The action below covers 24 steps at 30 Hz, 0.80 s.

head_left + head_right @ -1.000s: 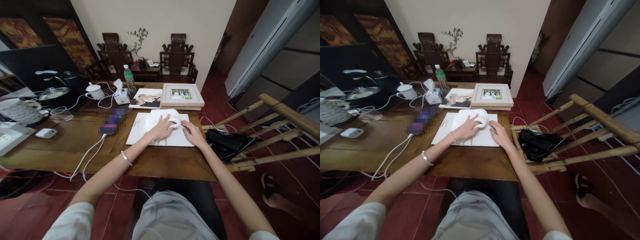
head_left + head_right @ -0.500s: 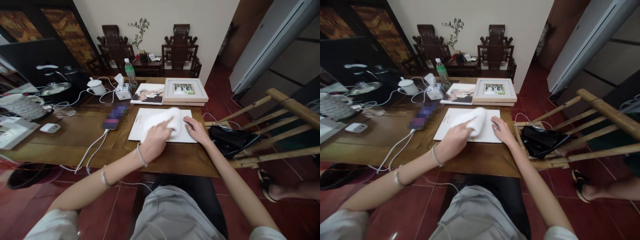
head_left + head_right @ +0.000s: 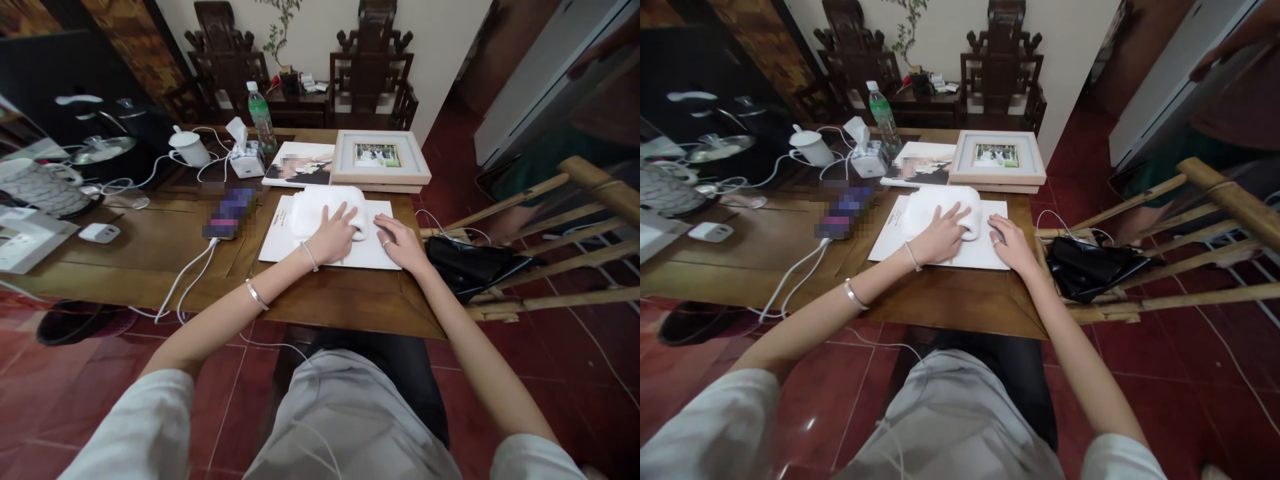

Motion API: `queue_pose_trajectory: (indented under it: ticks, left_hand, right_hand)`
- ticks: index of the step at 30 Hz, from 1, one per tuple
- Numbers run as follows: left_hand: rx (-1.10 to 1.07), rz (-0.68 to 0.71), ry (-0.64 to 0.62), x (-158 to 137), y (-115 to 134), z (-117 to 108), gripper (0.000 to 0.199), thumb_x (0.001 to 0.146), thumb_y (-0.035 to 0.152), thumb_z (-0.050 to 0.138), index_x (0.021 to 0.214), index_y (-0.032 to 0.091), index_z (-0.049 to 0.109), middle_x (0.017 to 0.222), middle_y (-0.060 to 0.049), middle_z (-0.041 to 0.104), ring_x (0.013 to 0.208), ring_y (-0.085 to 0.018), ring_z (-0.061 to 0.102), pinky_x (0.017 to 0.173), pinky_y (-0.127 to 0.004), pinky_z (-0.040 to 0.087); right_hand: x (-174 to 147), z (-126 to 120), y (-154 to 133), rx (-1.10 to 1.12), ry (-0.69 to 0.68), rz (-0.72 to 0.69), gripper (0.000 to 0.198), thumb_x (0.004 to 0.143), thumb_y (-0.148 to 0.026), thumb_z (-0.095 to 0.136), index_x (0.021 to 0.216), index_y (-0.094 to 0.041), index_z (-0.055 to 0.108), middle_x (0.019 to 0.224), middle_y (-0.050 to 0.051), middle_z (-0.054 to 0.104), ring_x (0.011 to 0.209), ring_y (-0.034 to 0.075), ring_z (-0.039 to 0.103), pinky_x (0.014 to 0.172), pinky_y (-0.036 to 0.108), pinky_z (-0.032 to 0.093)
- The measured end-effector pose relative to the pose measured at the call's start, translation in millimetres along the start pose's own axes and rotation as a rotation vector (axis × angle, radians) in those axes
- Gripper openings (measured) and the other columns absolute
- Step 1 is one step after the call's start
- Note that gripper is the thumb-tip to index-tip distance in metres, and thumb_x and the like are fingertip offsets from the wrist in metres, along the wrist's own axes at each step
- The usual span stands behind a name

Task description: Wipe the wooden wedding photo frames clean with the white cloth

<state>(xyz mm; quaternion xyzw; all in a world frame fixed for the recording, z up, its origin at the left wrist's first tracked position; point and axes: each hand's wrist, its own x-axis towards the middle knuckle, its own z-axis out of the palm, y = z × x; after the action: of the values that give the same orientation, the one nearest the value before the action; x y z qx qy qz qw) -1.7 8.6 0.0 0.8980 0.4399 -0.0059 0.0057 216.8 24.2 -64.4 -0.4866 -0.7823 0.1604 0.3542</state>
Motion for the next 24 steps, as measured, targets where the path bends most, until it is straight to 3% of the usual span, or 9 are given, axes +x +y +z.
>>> queue_pose_trajectory:
  ticks: [9,12,19,24]
  left_hand:
    - [-0.014,0.183,-0.09,-82,47,-17,0.036,0.09,0.008,0.048,0.113,0.015,0.076,0.166,-0.015,0.036,0.156,-0.044,0.024,0.117,-0.072,0.034]
    - [-0.054,0.184,-0.101,-72,36,-19,0.041,0.089,0.004,0.046,0.116,0.016,0.074,0.166,-0.013,0.037,0.156,-0.039,0.026,0.118,-0.069,0.035]
    - [-0.043,0.01,-0.049,-1,-4,-8,0.047,0.089,0.003,0.046,0.13,0.014,0.068,0.169,-0.013,0.029,0.158,-0.038,0.018,0.122,-0.071,0.022]
    - [0.029,0.009,-0.075,-10,10,-6,0.044,0.092,0.004,0.043,0.128,0.008,0.069,0.169,-0.018,0.028,0.157,-0.044,0.017,0.118,-0.077,0.023]
  right_hand:
    - [1,1,1,0.035,0.001,-0.009,0.037,0.09,-0.022,0.055,0.122,-0.022,0.074,0.138,0.01,0.068,0.136,0.028,0.057,0.12,0.054,0.039]
    - [1,0,1,0.033,0.0,0.003,0.037,0.091,-0.022,0.055,0.122,-0.022,0.074,0.139,0.01,0.067,0.137,0.028,0.057,0.121,0.054,0.039]
    - [0,-2,0,0.009,-0.001,0.009,0.037,0.091,-0.021,0.055,0.122,-0.022,0.074,0.139,0.009,0.067,0.137,0.028,0.057,0.122,0.053,0.038]
    - [1,-1,-1,0.005,0.003,0.008,0.037,0.092,-0.021,0.054,0.123,-0.02,0.074,0.14,0.01,0.067,0.137,0.027,0.057,0.121,0.052,0.039]
